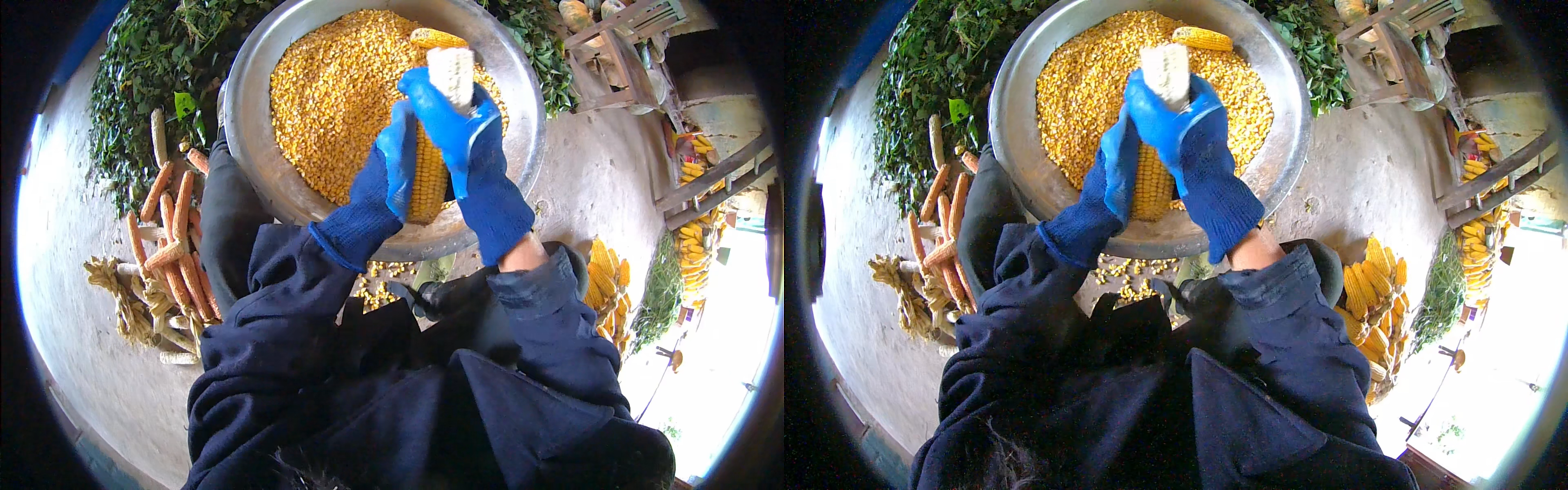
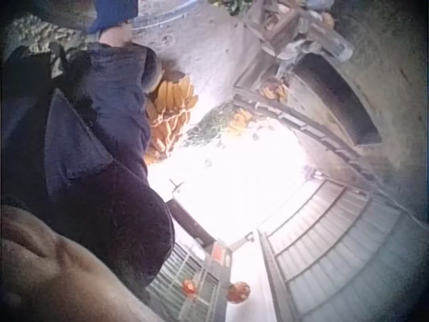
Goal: The person shucks corn cobs by hand, removing kernels into a large metal bowl. The person holds each cob with gloved hands and rubs the kernels off into the bowl, then sets the stripped cob aside.
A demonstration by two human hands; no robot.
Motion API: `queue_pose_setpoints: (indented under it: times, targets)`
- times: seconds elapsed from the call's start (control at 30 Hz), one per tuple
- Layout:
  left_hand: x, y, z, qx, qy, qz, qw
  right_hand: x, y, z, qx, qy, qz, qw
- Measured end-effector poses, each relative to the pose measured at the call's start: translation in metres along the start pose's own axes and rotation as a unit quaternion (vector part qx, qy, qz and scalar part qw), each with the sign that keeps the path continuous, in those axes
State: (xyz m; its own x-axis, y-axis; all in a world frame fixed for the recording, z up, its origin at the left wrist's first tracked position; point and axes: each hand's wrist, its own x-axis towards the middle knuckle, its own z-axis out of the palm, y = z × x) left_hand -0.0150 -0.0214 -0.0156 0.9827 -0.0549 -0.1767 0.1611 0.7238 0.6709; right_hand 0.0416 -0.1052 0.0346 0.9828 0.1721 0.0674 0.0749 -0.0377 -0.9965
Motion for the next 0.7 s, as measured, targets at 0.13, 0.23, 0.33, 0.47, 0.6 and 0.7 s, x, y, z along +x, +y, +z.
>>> queue_pose_setpoints:
  times: [0.13, 0.23, 0.33, 0.47, 0.6, 0.7]
  targets:
    - [0.005, 0.001, 0.01, 0.07, 0.073, -0.007, 0.995, 0.021, -0.001, 0.002, 0.016, 0.079, 0.02, 0.997]
    - [0.011, -0.006, -0.009, -0.125, -0.012, -0.034, 0.992, 0.019, 0.003, 0.001, 0.081, 0.013, 0.021, 0.996]
    - [0.015, -0.007, -0.019, -0.073, -0.037, -0.013, 0.997, 0.021, 0.001, -0.034, 0.022, -0.138, -0.09, 0.986]
    - [0.015, -0.013, -0.02, 0.092, 0.021, 0.076, 0.993, -0.004, -0.023, -0.007, -0.032, -0.156, 0.025, 0.987]
    - [-0.001, 0.013, 0.017, 0.039, 0.088, 0.014, 0.995, 0.004, 0.004, 0.001, -0.023, -0.006, 0.002, 1.0]
    - [0.016, 0.0, -0.004, 0.113, 0.123, -0.034, 0.985, 0.016, 0.001, 0.003, 0.069, 0.026, 0.025, 0.997]
